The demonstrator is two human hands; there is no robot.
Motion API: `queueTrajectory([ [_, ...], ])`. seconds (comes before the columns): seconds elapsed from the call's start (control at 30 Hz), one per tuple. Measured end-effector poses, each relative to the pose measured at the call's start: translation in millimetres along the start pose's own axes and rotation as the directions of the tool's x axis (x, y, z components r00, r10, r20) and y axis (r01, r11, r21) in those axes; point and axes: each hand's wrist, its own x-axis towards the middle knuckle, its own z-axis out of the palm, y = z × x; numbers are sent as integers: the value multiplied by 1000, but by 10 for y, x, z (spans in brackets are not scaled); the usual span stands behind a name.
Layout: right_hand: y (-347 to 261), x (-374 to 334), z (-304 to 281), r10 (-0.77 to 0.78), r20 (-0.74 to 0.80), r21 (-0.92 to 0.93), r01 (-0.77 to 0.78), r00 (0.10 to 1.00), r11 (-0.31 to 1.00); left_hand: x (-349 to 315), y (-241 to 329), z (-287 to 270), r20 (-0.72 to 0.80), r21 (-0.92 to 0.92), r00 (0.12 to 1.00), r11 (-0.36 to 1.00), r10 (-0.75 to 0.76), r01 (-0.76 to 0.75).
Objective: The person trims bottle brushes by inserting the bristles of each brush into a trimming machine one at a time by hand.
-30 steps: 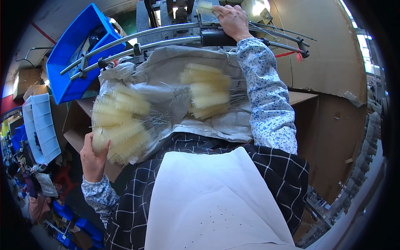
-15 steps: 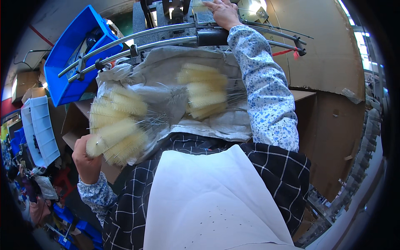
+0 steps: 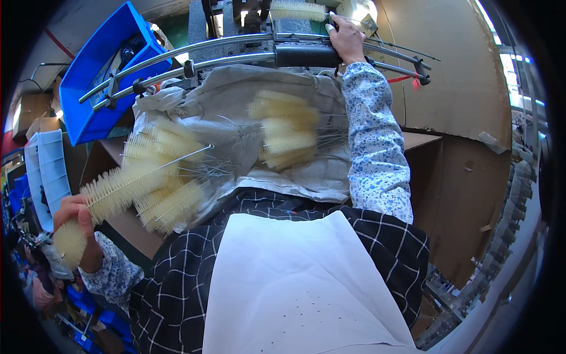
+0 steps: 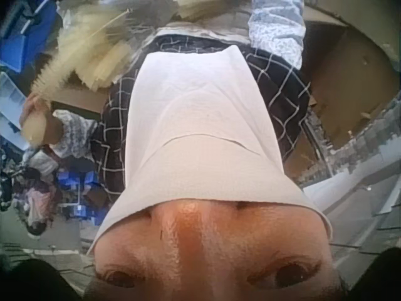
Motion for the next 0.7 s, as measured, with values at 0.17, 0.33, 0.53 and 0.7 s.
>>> queueTrajectory([
  [0.17, -404, -15, -7, -8, 31, -27, 9, 999, 1000, 53, 73, 40, -19, 21, 999, 999, 28, -28],
  [0.33, -752, -27, 128, -35, 14, -9, 35, 999, 999, -4, 80, -36, -42, 17, 999, 1000, 17, -16],
  [0.53, -1372, -47, 204, -27, 64, -93, 33, 998, 995, 4, 40, -21, -14, 21, 999, 999, 40, -40],
  [0.7, -1507, -92, 184, -43, 12, 11, 43, 999, 999, 53, 79, 42, 17, 41, 996, 995, 86, -87],
])
